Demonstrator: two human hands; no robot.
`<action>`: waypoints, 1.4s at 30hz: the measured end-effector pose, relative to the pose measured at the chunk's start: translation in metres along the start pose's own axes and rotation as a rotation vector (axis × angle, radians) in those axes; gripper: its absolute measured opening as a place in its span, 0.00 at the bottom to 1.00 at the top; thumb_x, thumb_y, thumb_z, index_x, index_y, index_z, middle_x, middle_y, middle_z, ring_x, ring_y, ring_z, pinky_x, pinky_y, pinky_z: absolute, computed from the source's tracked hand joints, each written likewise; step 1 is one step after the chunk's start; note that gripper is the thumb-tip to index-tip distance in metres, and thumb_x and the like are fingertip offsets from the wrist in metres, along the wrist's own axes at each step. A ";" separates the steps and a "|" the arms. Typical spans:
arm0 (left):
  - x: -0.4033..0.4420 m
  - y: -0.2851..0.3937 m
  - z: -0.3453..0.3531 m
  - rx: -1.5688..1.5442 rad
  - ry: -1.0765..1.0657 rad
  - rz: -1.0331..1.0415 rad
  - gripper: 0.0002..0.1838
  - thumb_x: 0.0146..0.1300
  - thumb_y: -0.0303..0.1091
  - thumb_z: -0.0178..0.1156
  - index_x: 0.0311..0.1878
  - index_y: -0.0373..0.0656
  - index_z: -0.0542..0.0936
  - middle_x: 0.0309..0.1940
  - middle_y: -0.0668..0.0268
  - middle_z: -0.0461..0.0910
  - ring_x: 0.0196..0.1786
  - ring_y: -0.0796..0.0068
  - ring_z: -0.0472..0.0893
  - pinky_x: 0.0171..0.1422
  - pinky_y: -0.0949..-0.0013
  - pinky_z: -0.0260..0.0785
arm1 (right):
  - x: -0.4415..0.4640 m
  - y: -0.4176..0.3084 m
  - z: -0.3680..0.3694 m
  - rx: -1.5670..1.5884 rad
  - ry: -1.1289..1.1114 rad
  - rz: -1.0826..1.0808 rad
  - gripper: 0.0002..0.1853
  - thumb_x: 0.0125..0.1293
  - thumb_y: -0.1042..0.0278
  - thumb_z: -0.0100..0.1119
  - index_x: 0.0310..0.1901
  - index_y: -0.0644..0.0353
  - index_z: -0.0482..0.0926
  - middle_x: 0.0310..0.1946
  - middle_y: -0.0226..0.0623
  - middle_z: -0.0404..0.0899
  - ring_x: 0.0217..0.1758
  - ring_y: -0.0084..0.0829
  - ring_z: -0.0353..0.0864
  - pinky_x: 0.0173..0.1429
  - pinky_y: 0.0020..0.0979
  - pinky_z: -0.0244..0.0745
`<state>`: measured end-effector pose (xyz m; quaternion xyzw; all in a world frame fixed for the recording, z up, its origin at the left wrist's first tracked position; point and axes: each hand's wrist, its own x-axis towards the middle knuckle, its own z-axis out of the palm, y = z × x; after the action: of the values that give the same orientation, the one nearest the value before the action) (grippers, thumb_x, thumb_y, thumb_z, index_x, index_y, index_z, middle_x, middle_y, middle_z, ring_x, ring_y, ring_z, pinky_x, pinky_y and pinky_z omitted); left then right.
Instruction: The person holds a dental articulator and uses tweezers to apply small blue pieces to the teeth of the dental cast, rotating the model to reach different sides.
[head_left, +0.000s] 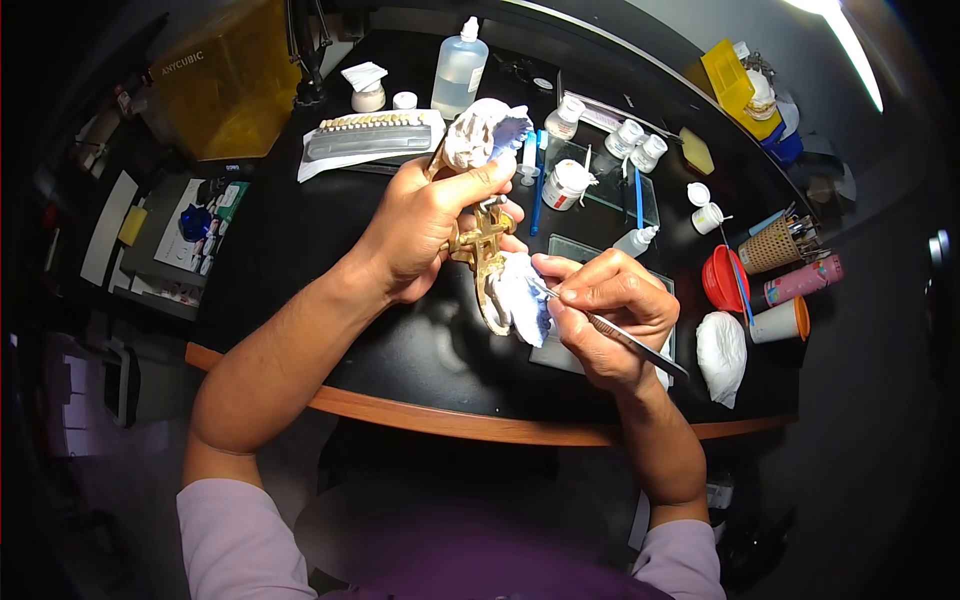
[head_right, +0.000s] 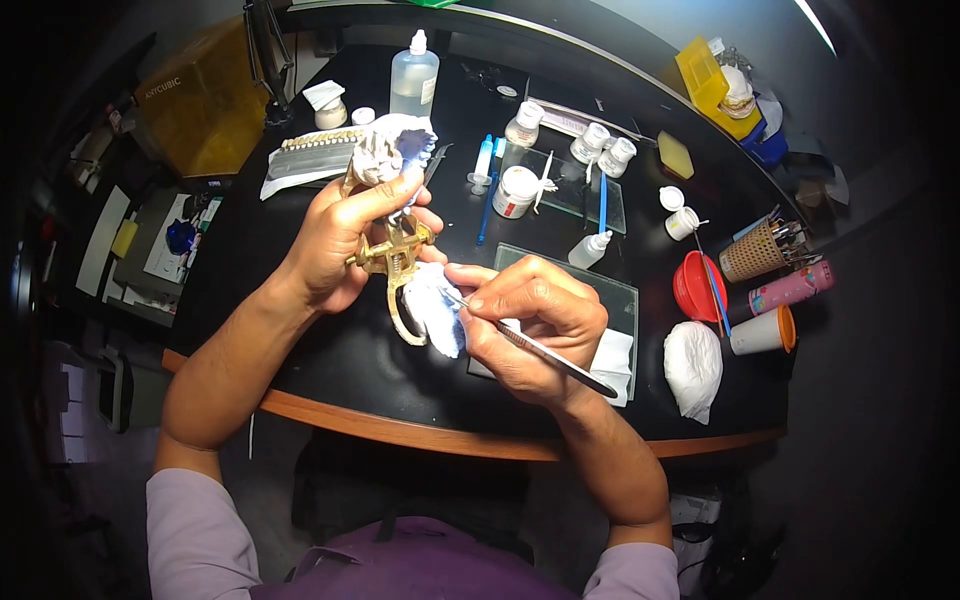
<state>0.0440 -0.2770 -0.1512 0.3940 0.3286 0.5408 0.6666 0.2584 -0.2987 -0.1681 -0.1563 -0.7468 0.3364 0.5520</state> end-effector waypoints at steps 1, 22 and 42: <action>0.000 0.000 0.000 0.010 -0.001 0.005 0.16 0.71 0.42 0.62 0.45 0.37 0.77 0.34 0.56 0.84 0.32 0.61 0.88 0.37 0.63 0.83 | 0.000 0.000 -0.001 0.011 -0.008 0.013 0.06 0.53 0.87 0.67 0.32 0.68 0.83 0.28 0.40 0.81 0.31 0.26 0.83 0.57 0.49 0.85; 0.000 0.000 0.000 0.026 -0.017 0.017 0.17 0.70 0.43 0.62 0.46 0.37 0.76 0.35 0.55 0.84 0.32 0.61 0.88 0.36 0.64 0.83 | 0.001 0.000 -0.002 -0.036 -0.031 -0.046 0.06 0.53 0.86 0.66 0.32 0.68 0.82 0.28 0.40 0.81 0.32 0.26 0.83 0.56 0.49 0.86; 0.001 -0.001 -0.001 0.019 -0.035 0.025 0.16 0.70 0.43 0.62 0.45 0.37 0.77 0.34 0.56 0.84 0.32 0.61 0.88 0.38 0.63 0.83 | 0.003 -0.005 -0.001 -0.006 -0.027 -0.016 0.05 0.52 0.88 0.65 0.30 0.68 0.81 0.26 0.40 0.80 0.31 0.25 0.82 0.57 0.51 0.85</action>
<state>0.0441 -0.2759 -0.1522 0.4136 0.3170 0.5389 0.6618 0.2592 -0.3004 -0.1627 -0.1472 -0.7563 0.3318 0.5443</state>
